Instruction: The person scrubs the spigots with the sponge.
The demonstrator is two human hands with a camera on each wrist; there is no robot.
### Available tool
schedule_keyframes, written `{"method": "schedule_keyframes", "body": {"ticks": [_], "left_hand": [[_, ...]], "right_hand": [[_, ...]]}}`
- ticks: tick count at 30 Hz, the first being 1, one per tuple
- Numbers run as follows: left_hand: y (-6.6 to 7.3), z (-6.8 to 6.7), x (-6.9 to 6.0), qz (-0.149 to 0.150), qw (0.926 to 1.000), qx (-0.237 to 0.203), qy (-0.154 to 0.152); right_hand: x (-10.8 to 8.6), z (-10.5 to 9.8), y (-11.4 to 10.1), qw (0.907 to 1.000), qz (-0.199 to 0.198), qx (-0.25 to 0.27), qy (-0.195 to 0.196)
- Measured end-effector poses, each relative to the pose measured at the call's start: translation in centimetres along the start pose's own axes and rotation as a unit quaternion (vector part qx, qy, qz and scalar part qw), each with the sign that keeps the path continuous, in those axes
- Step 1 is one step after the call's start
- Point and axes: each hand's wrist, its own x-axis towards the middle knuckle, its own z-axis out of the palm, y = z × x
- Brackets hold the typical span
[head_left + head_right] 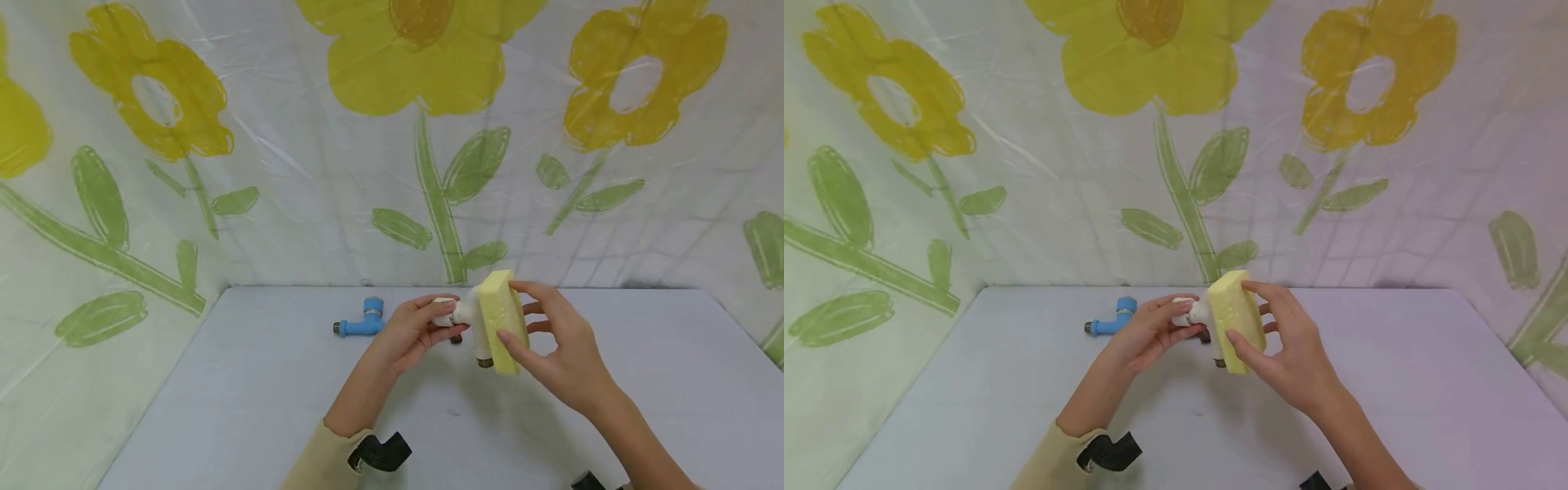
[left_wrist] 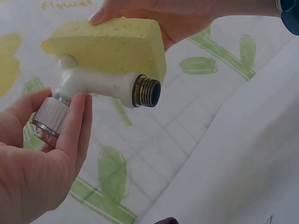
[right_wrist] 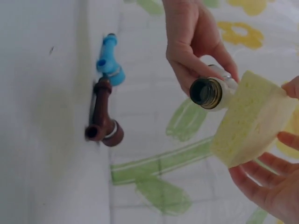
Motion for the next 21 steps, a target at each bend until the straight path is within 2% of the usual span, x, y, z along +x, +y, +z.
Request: {"method": "schedule_keyframes", "body": {"ticks": [4,10,15,21], "left_hand": [[0.32,-0.14,0.04,0.004,0.9994,-0.028,0.017],[0.42,-0.16,0.01,-0.003,0.9986,-0.050,0.015],[0.42,-0.12,-0.05,0.007,0.9984,-0.055,0.012],[0.42,0.02,-0.23,0.018,0.9991,-0.038,-0.002]], "right_hand": [[-0.03,-0.05,-0.07,0.9997,0.005,-0.004,-0.024],[-0.09,-0.16,-0.06,0.9990,0.010,-0.021,-0.037],[-0.17,-0.20,-0.05,0.9982,0.010,-0.026,-0.052],[-0.16,-0.10,0.01,0.9980,0.006,-0.027,-0.057]]}}
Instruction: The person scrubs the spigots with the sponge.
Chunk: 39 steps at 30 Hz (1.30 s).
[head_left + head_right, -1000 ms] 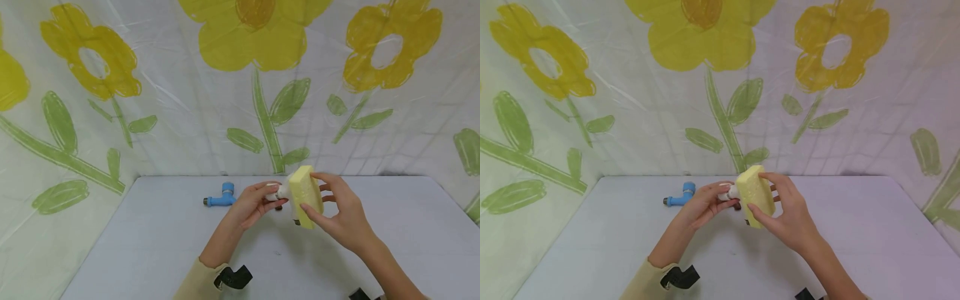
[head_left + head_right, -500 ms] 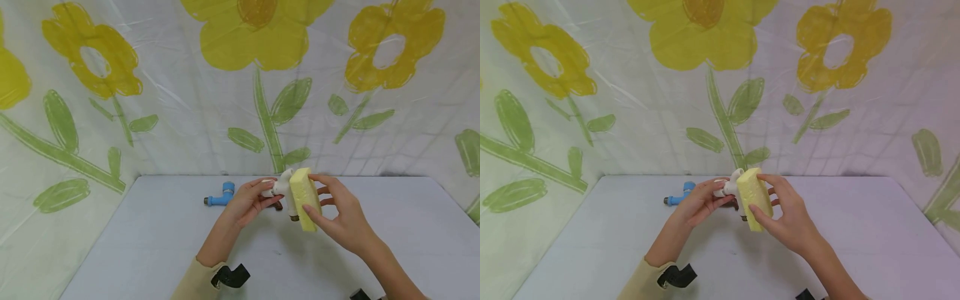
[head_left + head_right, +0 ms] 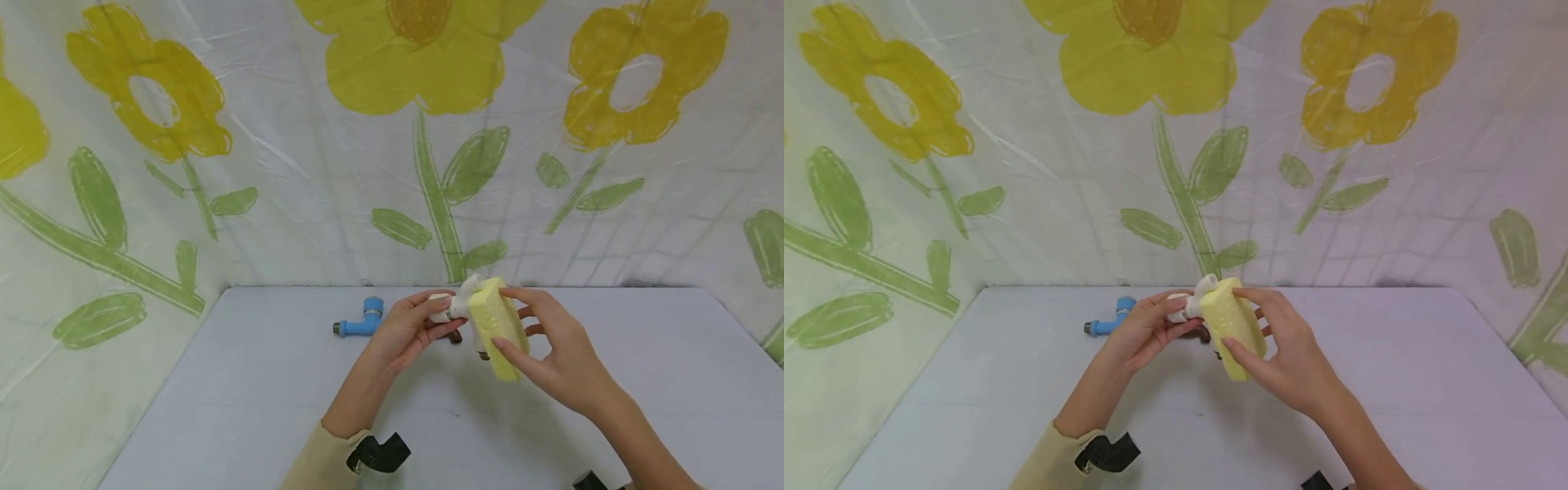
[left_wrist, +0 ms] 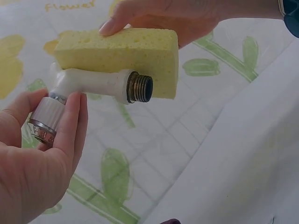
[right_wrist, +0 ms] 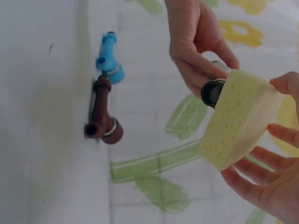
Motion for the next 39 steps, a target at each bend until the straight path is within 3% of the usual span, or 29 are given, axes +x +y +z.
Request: {"method": "schedule_keyframes", "body": {"ticks": [9,18,25,32,39], "left_hand": [[0.0,-0.1,0.0,0.017,0.9998,0.013,-0.004],[0.1,0.0,0.0,0.016,0.9998,0.014,-0.001],[1.0,-0.1,-0.3,0.023,0.9994,-0.002,0.026],[2.3,-0.9,-0.8,0.060,0.9951,-0.048,0.062],[1.7,-0.6,-0.5,0.052,0.9963,-0.051,0.046]], "right_hand": [[0.0,-0.1,0.0,0.9999,-0.011,0.002,-0.001],[0.1,-0.2,0.1,0.9999,-0.010,0.002,0.012],[0.0,-0.3,-0.2,0.9997,-0.011,0.006,-0.020],[0.0,-0.2,-0.1,0.9977,-0.007,0.020,-0.065],[-0.1,0.1,-0.3,0.9995,-0.015,0.017,-0.023]]}}
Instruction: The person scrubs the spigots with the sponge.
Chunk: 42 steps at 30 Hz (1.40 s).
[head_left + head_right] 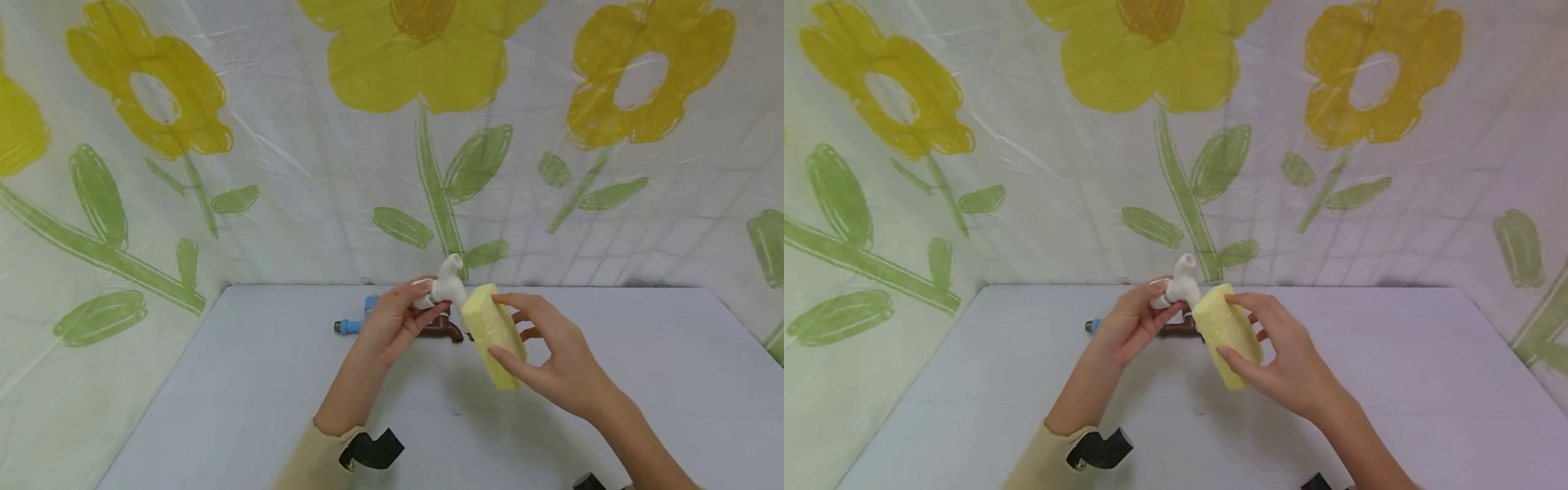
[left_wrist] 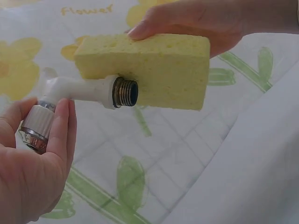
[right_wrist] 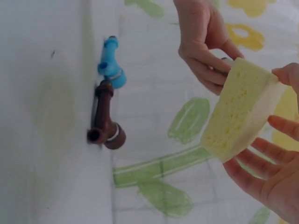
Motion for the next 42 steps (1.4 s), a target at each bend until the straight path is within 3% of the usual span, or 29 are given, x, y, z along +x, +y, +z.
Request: {"method": "schedule_keyframes", "body": {"ticks": [5,12,19,27,32,42], "left_hand": [[-0.3,0.2,0.0,0.002,0.9994,-0.035,0.003],[0.4,-0.1,-0.2,0.022,0.9951,-0.093,0.027],[0.7,-0.2,-0.2,0.031,0.9954,-0.089,0.014],[0.2,0.0,-0.2,0.015,0.9994,-0.032,0.002],[-0.4,-0.1,0.0,-0.002,0.9995,0.016,-0.028],[-1.4,0.5,-0.3,-0.010,0.9876,0.135,-0.079]], "right_hand": [[0.0,0.1,0.0,0.9996,-0.006,0.013,0.023],[0.0,0.3,0.0,0.9999,0.001,0.012,0.007],[0.0,0.1,0.1,1.0000,0.002,-0.006,-0.001],[0.1,-0.4,0.2,0.9995,-0.007,0.003,0.031],[0.1,-0.4,0.2,0.9988,-0.015,0.012,0.046],[0.2,0.0,0.4,0.9957,-0.059,0.007,0.071]]}}
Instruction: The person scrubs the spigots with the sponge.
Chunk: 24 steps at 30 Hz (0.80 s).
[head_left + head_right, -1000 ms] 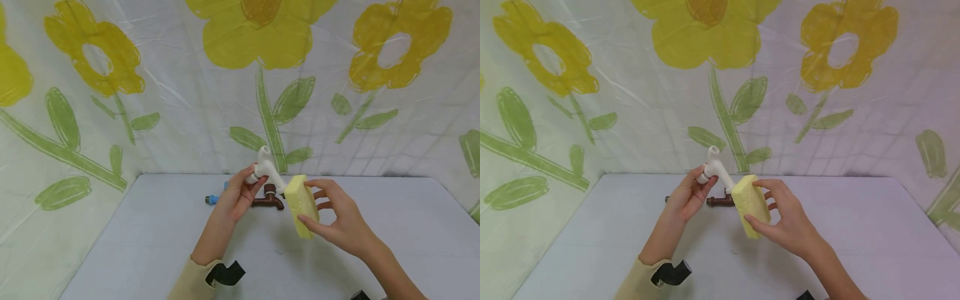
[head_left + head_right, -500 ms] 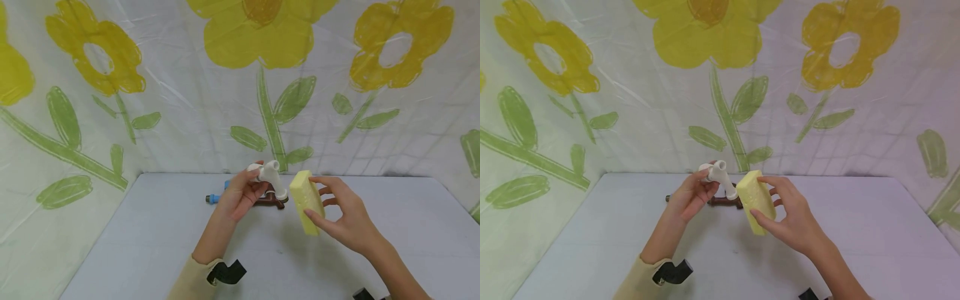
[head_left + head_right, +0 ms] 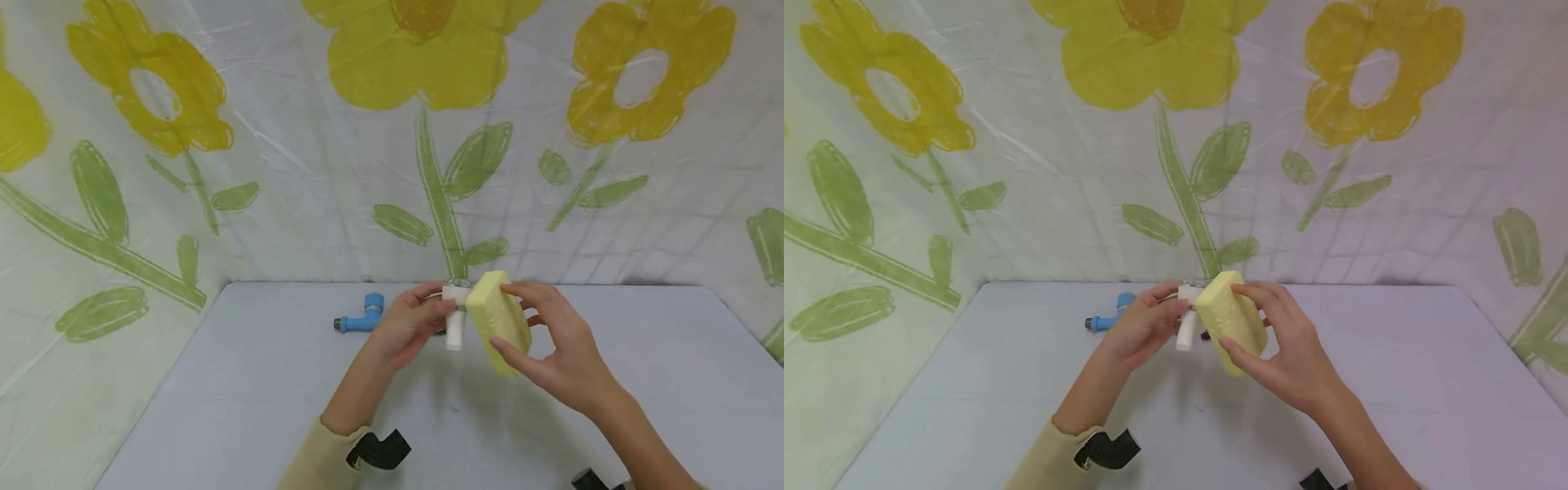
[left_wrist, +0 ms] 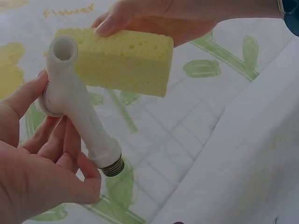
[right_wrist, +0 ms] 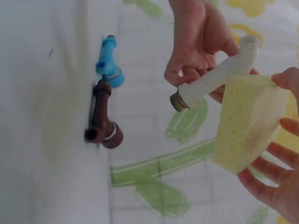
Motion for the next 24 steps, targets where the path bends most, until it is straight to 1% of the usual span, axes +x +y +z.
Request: {"method": "schedule_keyframes", "body": {"ticks": [3,6,10,13,17,19,21,24], "left_hand": [[-0.12,0.09,-0.08,-0.004,0.9993,0.029,-0.021],[-0.17,0.07,-0.11,-0.014,0.9987,0.035,-0.034],[-0.23,0.02,-0.16,-0.025,0.9980,0.026,-0.051],[-0.33,0.05,-0.16,-0.025,0.9963,0.010,-0.082],[-0.54,0.12,-0.13,-0.030,0.9910,-0.017,-0.130],[-0.61,0.19,-0.13,-0.035,0.9885,-0.029,-0.144],[-0.62,0.29,-0.14,-0.040,0.9873,-0.038,-0.149],[-0.49,0.47,-0.24,-0.045,0.9889,-0.042,-0.135]], "right_hand": [[0.05,0.11,0.17,0.9997,-0.010,-0.019,0.009],[0.12,0.09,0.25,0.9987,-0.011,-0.047,0.015],[0.19,0.02,0.24,0.9971,-0.014,-0.072,0.020],[0.15,0.00,0.18,0.9968,-0.014,-0.076,0.021],[0.12,-0.18,0.10,0.9973,-0.003,-0.071,0.019],[0.12,-0.32,0.11,0.9975,0.003,-0.068,0.019],[0.13,-0.41,0.15,0.9974,0.003,-0.068,0.022],[0.17,-0.43,0.16,0.9972,-0.005,-0.070,0.024]]}}
